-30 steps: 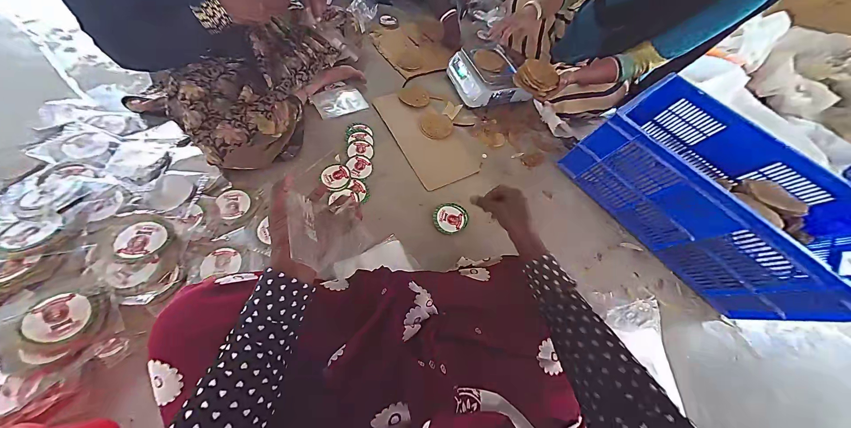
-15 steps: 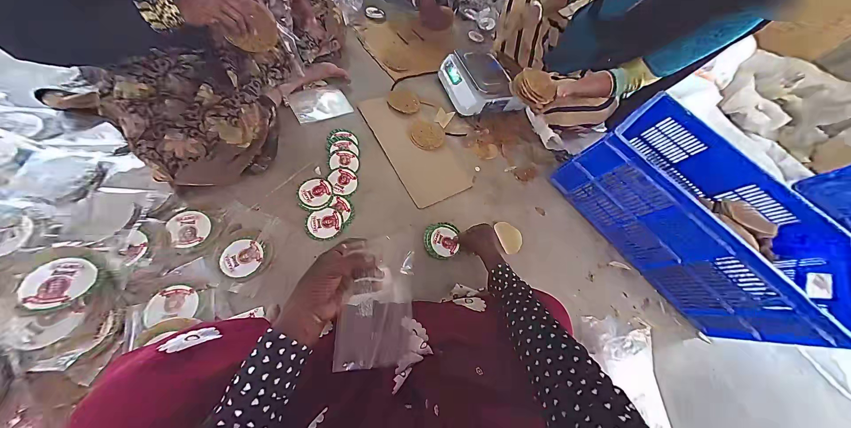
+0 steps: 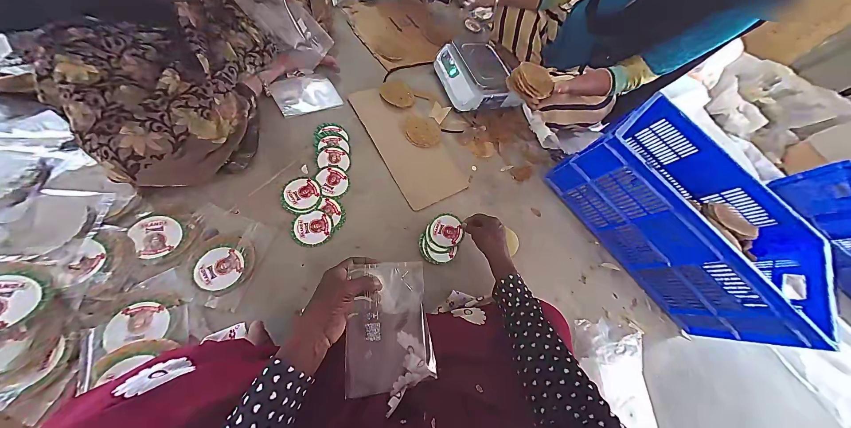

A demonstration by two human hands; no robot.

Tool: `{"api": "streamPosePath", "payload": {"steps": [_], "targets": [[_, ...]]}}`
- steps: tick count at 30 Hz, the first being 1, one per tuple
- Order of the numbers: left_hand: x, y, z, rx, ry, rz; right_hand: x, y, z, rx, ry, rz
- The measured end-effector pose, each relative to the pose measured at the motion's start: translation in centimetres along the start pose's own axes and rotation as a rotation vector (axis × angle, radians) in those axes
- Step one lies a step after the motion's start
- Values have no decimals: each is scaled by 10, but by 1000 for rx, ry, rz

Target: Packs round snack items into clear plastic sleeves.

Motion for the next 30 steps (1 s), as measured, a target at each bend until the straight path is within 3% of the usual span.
{"api": "streamPosePath", "payload": {"steps": [4,8,11,15,22,30], "targets": [[2,6,-2,-8,8,-11,10,-1,-10,-129,231,3],[5,11,-2,-9,21,-6,2,5,-4,-75,504,76],[7,12,-3,-13,31,-12,-2,10,0,-18,508,43],[8,13,-3,-10,37,2,19,24,-9,-92,304,-29],[15,19,-7,-25,19,-3,66,137,-1,-161,138,-114],[19,34,-12,-20,68,-45,133,234,34,-241,212,-44]]}}
Point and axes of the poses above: each hand's wrist, its own y-axis towards the middle knuckle, its own z-axis out of the palm, x = y × z, the point moved 3 cm from there along y, towards the middle knuckle, and after that the axes turned 3 degrees about -x, right-handed, at the moved point
